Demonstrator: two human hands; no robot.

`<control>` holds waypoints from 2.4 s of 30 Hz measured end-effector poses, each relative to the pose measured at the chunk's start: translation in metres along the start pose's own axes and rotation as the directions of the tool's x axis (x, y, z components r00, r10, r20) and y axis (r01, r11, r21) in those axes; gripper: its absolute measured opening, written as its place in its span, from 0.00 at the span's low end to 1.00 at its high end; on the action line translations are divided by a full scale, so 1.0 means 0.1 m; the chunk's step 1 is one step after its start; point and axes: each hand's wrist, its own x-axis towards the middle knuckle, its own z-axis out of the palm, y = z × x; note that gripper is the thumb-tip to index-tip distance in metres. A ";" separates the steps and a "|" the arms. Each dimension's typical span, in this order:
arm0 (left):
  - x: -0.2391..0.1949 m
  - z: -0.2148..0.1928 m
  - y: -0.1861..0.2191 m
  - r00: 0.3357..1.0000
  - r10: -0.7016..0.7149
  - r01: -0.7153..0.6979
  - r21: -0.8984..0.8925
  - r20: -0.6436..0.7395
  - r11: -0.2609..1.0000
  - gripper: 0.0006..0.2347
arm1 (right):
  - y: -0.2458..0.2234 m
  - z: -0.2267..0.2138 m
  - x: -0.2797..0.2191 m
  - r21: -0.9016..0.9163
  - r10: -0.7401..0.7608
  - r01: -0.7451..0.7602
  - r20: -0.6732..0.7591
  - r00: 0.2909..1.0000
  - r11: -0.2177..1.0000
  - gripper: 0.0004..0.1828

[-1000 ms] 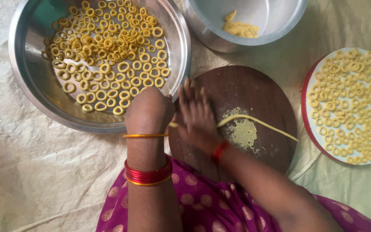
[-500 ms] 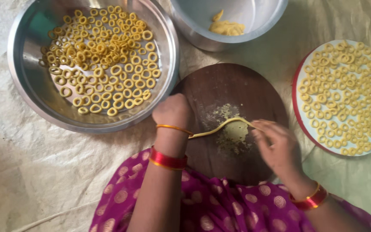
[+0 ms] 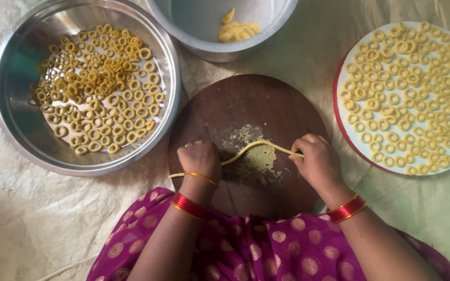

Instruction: The person rolls small pieces of yellow dough into thin ropes on a wooden board and forms them into rings, placing the finished rings into a metal bowl. The person repeats this process continuously, handling the dough by hand.

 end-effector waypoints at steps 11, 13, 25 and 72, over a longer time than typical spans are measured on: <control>0.37 -0.19 -0.78 0.886 0.450 -0.230 -0.739 0.111 0.634 0.08 | 0.43 -0.09 0.22 0.778 0.141 -0.473 0.459 0.877 0.413 0.05; 0.36 -0.27 -0.77 0.880 0.473 -0.119 -0.943 0.045 0.312 0.05 | 0.47 -0.11 0.23 0.878 0.135 -0.369 0.344 0.929 0.304 0.06; 0.36 -0.11 -0.46 0.966 0.108 0.177 -0.902 0.236 0.394 0.05 | 0.67 0.13 0.22 0.611 0.279 -0.423 0.320 0.905 0.669 0.23; 0.05 -0.90 -0.96 0.980 -0.132 0.195 -0.581 0.149 0.790 0.11 | -1.19 1.14 1.44 -0.274 -0.525 0.539 0.130 0.841 0.796 0.41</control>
